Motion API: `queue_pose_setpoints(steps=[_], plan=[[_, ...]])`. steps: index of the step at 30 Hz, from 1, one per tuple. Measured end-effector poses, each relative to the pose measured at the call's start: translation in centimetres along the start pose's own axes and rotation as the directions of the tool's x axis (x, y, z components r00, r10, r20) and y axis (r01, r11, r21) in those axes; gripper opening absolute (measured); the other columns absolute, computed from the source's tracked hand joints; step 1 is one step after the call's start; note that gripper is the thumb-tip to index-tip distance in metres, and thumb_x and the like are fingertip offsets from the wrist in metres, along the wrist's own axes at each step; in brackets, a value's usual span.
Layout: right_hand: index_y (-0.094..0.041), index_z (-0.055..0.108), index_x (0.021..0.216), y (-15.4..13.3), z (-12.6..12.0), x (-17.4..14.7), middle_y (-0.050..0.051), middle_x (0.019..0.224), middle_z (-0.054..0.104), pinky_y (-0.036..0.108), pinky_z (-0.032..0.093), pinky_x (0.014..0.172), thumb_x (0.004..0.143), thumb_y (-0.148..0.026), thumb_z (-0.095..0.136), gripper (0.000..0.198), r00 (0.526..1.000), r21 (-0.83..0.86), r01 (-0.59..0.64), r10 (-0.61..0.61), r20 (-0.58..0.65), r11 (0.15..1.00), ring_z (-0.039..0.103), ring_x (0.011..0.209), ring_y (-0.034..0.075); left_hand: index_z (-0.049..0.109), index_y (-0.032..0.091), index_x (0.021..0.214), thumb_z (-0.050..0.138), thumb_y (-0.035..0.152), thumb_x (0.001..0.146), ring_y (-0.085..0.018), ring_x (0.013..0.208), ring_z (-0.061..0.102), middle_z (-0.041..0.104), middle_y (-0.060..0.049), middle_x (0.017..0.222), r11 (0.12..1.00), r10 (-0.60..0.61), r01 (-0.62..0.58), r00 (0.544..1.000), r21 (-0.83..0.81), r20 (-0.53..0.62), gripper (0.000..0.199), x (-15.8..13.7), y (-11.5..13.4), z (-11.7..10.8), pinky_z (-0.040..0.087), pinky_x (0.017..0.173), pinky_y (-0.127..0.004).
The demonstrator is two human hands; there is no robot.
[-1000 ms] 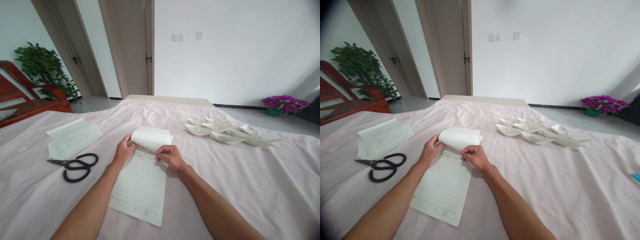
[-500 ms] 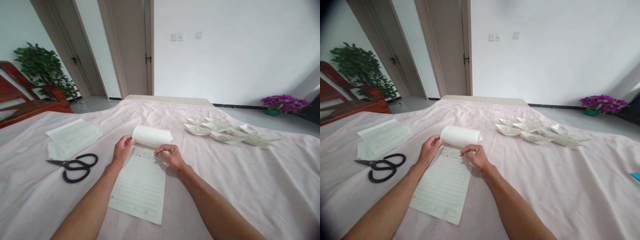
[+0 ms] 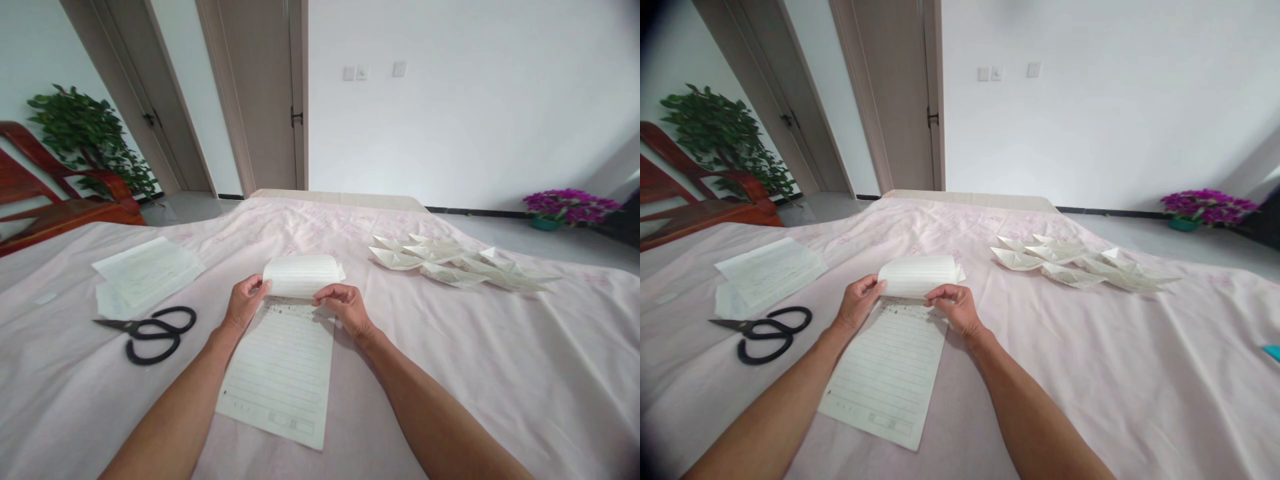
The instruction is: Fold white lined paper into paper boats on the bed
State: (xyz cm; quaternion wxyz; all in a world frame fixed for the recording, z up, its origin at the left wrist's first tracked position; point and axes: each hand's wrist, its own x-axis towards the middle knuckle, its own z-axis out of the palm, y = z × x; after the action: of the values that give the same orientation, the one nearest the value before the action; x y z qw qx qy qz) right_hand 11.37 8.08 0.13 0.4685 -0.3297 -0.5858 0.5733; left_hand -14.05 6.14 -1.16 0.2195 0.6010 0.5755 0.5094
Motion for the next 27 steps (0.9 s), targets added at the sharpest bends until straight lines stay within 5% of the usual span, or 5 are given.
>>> queue_pose_setpoints(steps=[14, 22, 27], plan=[[-0.017, 0.074, 0.074, 0.7, -0.7, 0.7, 0.004, 0.068, 0.072, 0.029, 0.047, 0.066, 0.061, -0.025, 0.069, 0.016, 0.991, 0.061, -0.083, 0.089, -0.098, 0.995, 0.061, 0.061, 0.014, 0.072, 0.01, 0.097, 0.063, 0.021, 0.066, -0.023, 0.079, 0.067, 0.074, -0.004, 0.08, 0.952, -0.131, 0.158, 0.985, -0.263, 0.116, 0.034, 0.1, -0.8, 0.2, 0.051, 0.074, -0.031], [-0.017, 0.074, 0.073, 0.5, -0.7, 0.8, 0.005, 0.068, 0.074, 0.029, 0.048, 0.066, 0.06, -0.023, 0.07, 0.015, 0.986, 0.091, -0.112, 0.122, -0.11, 0.989, 0.064, 0.063, 0.016, 0.076, 0.009, 0.081, 0.078, 0.029, 0.06, -0.03, 0.091, 0.068, 0.076, -0.011, 0.083, 0.947, -0.135, 0.144, 0.99, -0.287, 0.052, 0.03, 0.0, 0.3, -0.1, 0.049, 0.093, -0.045], [-0.017, 0.074, 0.074, 0.5, -0.9, 0.9, 0.004, 0.068, 0.074, 0.029, 0.048, 0.068, 0.06, -0.023, 0.07, 0.016, 0.983, 0.121, -0.124, 0.138, -0.118, 0.985, 0.065, 0.063, 0.015, 0.076, 0.011, 0.085, 0.079, 0.035, 0.061, -0.035, 0.103, 0.065, 0.076, -0.013, 0.087, 0.925, -0.112, 0.155, 0.984, -0.347, 0.14, 0.034, -0.1, 0.8, -0.2, 0.047, 0.097, -0.05]])
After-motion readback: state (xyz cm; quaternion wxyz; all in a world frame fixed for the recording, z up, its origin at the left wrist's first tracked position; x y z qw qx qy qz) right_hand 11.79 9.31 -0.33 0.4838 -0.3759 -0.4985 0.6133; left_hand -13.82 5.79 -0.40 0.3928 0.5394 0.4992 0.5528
